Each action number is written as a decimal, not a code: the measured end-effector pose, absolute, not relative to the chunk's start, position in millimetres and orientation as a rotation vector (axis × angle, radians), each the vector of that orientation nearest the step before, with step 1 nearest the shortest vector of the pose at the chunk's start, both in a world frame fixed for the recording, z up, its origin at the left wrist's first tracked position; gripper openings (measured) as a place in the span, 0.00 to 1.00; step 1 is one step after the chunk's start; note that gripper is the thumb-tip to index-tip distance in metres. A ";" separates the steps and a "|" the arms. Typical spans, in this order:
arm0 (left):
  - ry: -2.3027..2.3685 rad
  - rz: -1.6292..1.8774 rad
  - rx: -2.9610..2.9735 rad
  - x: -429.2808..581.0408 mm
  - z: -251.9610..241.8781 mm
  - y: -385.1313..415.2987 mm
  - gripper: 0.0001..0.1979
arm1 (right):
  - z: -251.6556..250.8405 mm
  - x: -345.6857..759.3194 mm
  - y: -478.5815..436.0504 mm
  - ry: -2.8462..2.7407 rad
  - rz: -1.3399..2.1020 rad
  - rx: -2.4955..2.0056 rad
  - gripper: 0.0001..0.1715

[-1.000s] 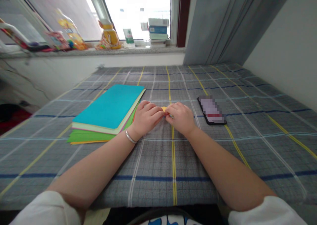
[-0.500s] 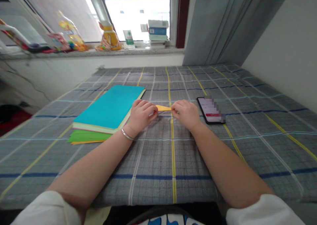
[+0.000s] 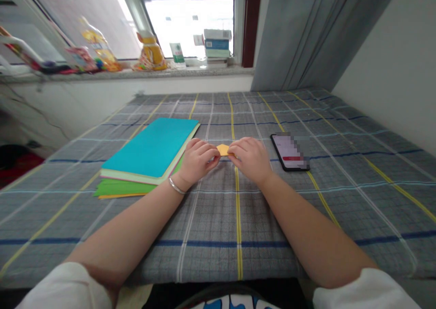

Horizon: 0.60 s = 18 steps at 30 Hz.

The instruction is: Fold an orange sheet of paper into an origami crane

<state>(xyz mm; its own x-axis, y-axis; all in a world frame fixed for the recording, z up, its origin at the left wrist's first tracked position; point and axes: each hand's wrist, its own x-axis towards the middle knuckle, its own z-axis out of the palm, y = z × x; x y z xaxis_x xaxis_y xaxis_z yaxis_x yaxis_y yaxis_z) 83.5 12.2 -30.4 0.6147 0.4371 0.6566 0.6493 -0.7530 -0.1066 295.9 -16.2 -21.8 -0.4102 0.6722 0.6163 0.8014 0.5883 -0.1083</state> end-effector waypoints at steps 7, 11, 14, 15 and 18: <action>-0.879 -0.903 -2.540 83.9 -29.6 11.6 0.10 | -22.8 288.2 -21.7 -2.249 -0.374 -1.190 0.15; -0.866 -0.887 -2.559 82.8 -28.1 11.4 0.09 | -26.2 288.5 -20.8 -2.239 -0.327 -1.200 0.12; -0.907 -0.867 -2.557 82.1 -26.9 10.6 0.09 | -27.8 288.9 -20.1 -2.214 -0.310 -1.208 0.11; -0.917 -0.865 -2.556 81.8 -26.7 10.5 0.09 | -28.1 289.2 -19.9 -2.209 -0.309 -1.207 0.11; -0.908 -0.867 -2.567 81.3 -27.6 11.6 0.09 | -28.7 290.2 -18.6 -2.217 -0.313 -1.189 0.09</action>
<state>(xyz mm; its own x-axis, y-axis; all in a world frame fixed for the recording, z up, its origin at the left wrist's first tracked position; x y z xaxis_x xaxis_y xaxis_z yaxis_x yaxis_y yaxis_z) 81.3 11.6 -27.6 0.6217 0.4745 0.6232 0.6445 -0.7621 -0.0627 290.2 -18.6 -28.7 -0.4209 0.6770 0.6037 0.8178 0.5712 -0.0703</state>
